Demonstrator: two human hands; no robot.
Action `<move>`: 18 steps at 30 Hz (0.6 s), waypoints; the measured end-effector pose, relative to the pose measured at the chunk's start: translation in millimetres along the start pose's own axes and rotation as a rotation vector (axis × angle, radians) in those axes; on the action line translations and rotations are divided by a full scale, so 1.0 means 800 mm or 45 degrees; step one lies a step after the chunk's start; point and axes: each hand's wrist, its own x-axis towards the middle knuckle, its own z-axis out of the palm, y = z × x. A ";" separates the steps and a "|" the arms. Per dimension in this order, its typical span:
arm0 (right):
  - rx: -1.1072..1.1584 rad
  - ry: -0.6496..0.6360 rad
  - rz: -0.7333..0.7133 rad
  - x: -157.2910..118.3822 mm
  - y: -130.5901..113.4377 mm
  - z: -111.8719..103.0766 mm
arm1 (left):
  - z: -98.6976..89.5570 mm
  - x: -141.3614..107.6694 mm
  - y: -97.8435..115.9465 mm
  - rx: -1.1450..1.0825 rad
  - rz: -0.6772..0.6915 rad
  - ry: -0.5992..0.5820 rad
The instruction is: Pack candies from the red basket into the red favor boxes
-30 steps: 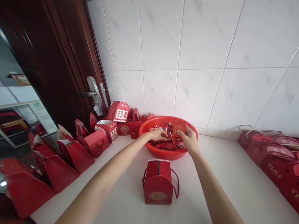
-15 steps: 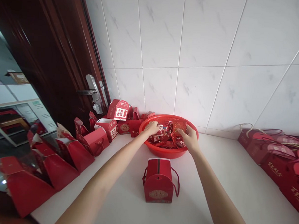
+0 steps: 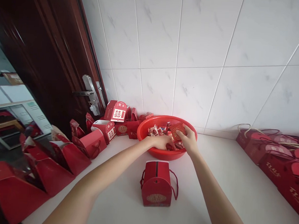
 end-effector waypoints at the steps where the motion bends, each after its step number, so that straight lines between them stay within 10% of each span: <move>1: 0.005 -0.004 0.002 0.000 0.000 0.000 | 0.000 0.002 -0.001 0.104 -0.035 0.004; 13: -0.093 0.005 -0.022 0.002 0.003 0.000 | -0.035 -0.005 -0.056 0.395 -0.659 0.578; 18: -0.062 0.015 -0.010 0.003 0.004 0.001 | -0.033 -0.005 -0.051 0.374 -0.661 0.759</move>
